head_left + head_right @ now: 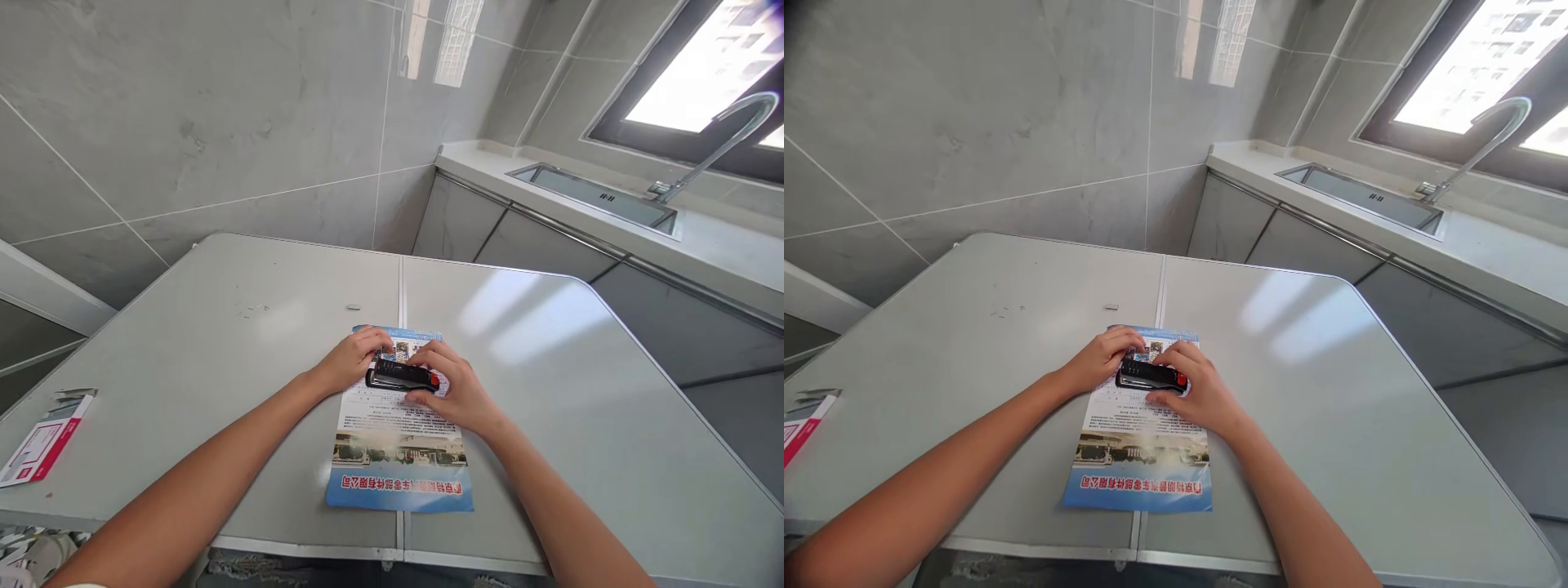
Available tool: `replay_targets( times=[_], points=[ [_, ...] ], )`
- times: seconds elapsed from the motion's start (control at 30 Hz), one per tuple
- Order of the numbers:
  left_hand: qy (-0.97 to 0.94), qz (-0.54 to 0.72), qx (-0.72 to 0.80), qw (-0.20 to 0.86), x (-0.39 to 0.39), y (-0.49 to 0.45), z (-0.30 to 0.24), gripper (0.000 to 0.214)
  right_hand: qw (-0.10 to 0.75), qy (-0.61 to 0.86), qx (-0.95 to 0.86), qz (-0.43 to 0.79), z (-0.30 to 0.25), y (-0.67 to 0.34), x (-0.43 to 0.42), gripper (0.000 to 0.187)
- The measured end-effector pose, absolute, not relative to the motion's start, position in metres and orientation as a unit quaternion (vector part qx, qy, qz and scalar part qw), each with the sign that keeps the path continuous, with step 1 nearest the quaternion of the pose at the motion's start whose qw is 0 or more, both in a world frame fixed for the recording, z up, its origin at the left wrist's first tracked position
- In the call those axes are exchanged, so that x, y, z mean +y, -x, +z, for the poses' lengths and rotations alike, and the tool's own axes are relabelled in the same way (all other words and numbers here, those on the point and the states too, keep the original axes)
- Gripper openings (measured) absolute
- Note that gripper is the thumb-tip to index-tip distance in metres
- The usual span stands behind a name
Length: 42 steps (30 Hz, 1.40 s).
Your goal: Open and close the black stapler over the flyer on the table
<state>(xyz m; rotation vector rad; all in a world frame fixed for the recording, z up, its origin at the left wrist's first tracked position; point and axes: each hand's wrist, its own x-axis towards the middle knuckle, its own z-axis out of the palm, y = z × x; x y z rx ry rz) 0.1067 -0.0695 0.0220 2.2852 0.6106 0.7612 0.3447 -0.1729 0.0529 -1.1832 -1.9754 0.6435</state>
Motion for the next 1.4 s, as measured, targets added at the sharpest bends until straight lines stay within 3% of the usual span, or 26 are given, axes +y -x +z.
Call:
replay_targets(
  times=[0.1,0.27,0.43,0.73,1.27,1.4],
  points=[
    [-0.861,0.273,0.191,0.385,-0.064,-0.102,0.026,0.044,0.374,0.476,-0.734,0.310,0.057,-0.358,-0.169,0.012],
    [-0.795,0.219,0.105,0.556,-0.050,-0.090,0.035,0.043,0.347,0.487,-0.643,0.478,0.051,-0.384,-0.163,0.057],
    [-0.797,0.181,0.081,0.570,-0.046,-0.087,0.035,0.052,0.359,0.458,-0.570,0.580,0.039,-0.387,-0.160,0.065],
    [-0.769,0.191,0.067,0.606,-0.045,-0.089,0.036,0.038,0.370,0.442,-0.480,0.661,0.029,-0.387,-0.158,0.068],
    [-0.745,0.192,0.103,0.630,-0.043,-0.088,0.033,0.030,0.346,0.468,-0.505,0.638,0.030,-0.386,-0.159,0.069],
    [-0.749,0.183,0.107,0.628,-0.043,-0.086,0.031,0.032,0.438,0.460,-0.564,0.528,0.035,-0.377,-0.159,0.058]
  ],
)
